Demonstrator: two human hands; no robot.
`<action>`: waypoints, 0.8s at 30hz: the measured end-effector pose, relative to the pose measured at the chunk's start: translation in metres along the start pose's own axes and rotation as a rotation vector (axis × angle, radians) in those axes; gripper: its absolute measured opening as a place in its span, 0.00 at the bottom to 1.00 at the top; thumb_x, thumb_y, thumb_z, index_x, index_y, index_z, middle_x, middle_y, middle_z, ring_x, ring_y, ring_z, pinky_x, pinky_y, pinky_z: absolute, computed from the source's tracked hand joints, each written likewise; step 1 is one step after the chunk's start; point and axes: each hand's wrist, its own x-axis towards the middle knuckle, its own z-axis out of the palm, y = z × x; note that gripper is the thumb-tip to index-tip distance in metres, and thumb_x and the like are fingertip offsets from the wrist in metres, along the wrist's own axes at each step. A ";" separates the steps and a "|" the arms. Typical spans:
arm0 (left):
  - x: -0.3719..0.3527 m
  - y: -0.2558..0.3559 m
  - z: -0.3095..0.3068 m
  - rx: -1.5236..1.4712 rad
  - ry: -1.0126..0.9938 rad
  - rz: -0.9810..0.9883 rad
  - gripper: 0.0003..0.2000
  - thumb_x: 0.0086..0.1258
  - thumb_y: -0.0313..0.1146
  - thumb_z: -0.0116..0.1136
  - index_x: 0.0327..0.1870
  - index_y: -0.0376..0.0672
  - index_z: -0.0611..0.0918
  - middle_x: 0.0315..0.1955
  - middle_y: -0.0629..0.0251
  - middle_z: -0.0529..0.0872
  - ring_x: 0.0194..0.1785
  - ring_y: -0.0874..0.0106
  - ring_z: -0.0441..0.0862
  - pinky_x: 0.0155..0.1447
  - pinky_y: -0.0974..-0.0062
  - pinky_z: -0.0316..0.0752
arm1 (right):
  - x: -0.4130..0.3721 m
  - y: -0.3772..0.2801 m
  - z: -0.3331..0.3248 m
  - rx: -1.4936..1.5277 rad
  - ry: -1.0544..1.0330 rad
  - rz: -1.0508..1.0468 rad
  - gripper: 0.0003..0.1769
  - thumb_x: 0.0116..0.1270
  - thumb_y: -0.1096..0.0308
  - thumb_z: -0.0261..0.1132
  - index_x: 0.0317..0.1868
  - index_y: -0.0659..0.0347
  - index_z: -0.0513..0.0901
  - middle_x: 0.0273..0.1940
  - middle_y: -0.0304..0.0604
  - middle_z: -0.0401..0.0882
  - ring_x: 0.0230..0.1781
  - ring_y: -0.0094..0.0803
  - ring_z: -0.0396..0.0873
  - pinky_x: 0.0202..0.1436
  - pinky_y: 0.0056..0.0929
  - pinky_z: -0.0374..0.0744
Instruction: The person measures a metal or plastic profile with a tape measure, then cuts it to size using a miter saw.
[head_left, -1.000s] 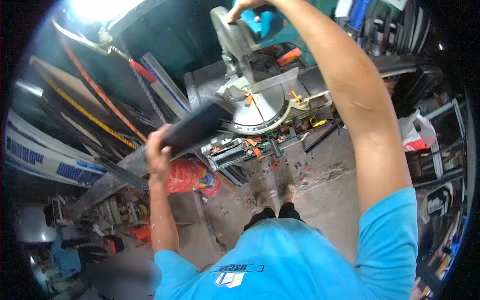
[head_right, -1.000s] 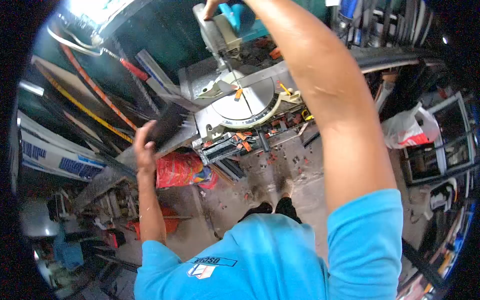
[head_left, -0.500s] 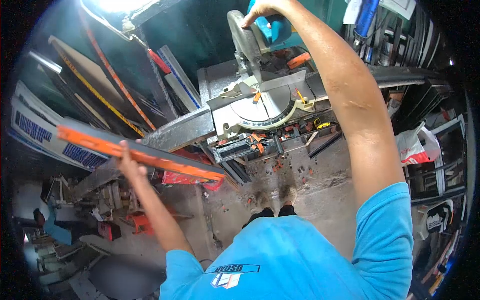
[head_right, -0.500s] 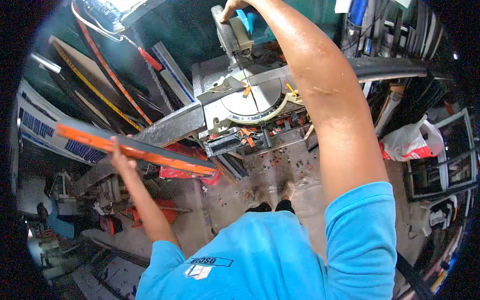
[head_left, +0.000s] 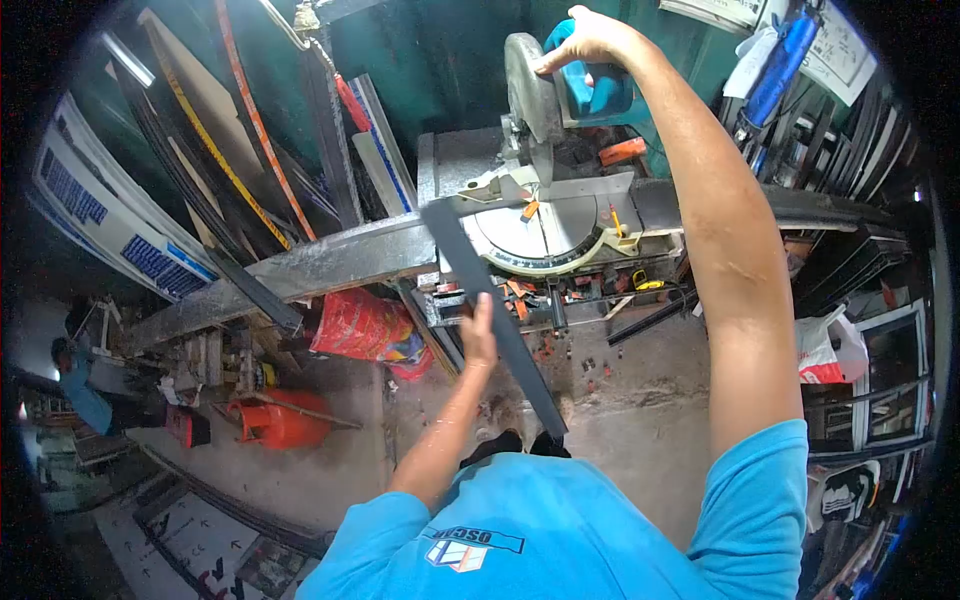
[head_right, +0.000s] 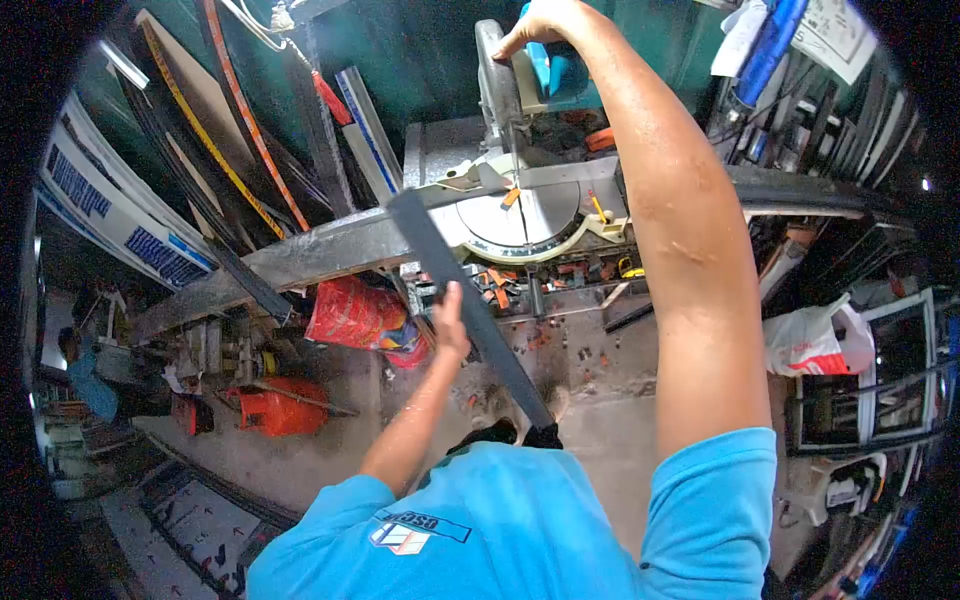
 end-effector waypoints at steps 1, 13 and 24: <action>-0.002 -0.022 0.004 0.044 -0.081 -0.004 0.23 0.81 0.51 0.54 0.56 0.36 0.80 0.42 0.67 0.82 0.45 0.71 0.78 0.53 0.70 0.74 | 0.001 0.002 0.000 -0.018 -0.004 -0.020 0.68 0.38 0.53 0.91 0.75 0.70 0.61 0.67 0.69 0.74 0.62 0.58 0.80 0.56 0.61 0.84; -0.042 -0.050 0.087 0.191 -0.356 -0.165 0.21 0.83 0.52 0.51 0.42 0.39 0.77 0.32 0.74 0.75 0.37 0.79 0.70 0.42 0.75 0.68 | 0.059 0.035 0.017 -0.256 0.214 -0.181 0.73 0.27 0.34 0.88 0.71 0.68 0.69 0.63 0.64 0.78 0.63 0.57 0.80 0.67 0.60 0.78; -0.028 -0.070 0.092 0.327 -0.261 -0.160 0.22 0.81 0.53 0.53 0.40 0.39 0.77 0.31 0.69 0.76 0.36 0.74 0.72 0.44 0.69 0.69 | 0.019 0.005 -0.002 -0.148 0.093 -0.122 0.55 0.34 0.50 0.90 0.59 0.74 0.78 0.51 0.64 0.87 0.50 0.51 0.87 0.51 0.48 0.87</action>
